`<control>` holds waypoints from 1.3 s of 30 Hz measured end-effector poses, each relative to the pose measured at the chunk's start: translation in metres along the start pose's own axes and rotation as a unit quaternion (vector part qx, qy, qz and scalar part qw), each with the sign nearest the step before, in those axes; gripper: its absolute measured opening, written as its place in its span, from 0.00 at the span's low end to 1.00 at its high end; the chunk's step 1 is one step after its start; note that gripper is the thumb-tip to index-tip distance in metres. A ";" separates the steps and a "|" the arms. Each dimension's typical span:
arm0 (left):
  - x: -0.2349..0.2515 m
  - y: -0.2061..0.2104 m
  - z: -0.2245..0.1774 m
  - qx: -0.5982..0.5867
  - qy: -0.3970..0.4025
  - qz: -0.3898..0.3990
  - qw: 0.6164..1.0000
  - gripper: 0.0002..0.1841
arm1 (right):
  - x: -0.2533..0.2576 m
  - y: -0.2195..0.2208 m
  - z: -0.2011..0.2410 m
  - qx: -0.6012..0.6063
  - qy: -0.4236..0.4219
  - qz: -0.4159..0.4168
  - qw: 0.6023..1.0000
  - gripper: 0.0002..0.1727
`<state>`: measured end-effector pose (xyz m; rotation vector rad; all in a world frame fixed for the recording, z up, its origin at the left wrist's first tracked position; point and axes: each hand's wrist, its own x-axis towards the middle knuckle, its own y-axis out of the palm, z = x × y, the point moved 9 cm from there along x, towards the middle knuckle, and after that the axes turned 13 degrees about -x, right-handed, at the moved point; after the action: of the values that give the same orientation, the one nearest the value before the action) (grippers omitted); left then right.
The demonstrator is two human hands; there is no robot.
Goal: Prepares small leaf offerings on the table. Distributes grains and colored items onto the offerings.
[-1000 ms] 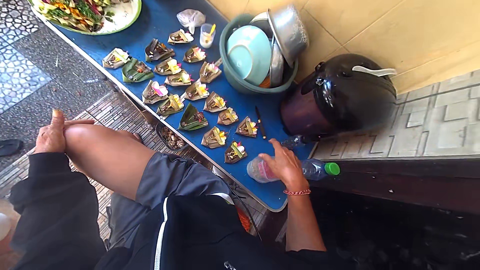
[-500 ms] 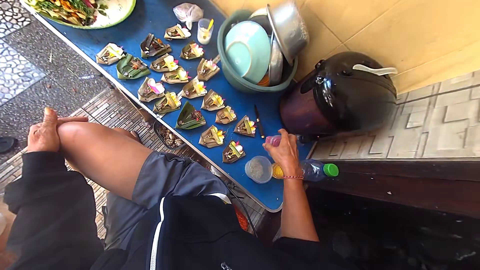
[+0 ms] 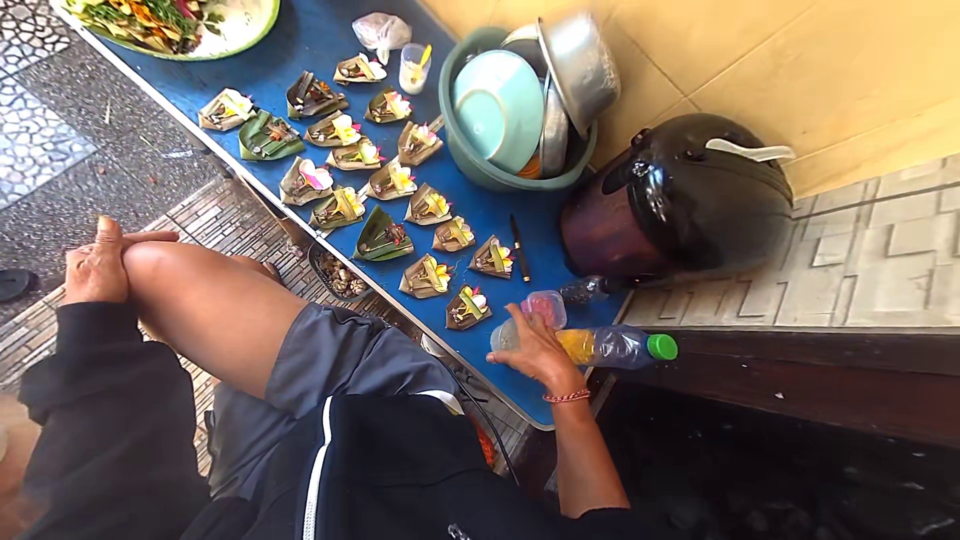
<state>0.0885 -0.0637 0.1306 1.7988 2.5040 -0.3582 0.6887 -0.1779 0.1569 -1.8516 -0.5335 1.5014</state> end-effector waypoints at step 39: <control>-0.176 0.222 -0.003 -0.520 -0.285 0.198 0.780 0.28 | -0.068 -0.077 0.226 0.185 -0.435 -0.240 0.848 0.08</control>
<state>0.3547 -0.1597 0.1260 1.3370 1.3361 0.3953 0.4621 -0.1159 0.2365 -0.5863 -0.9479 1.8498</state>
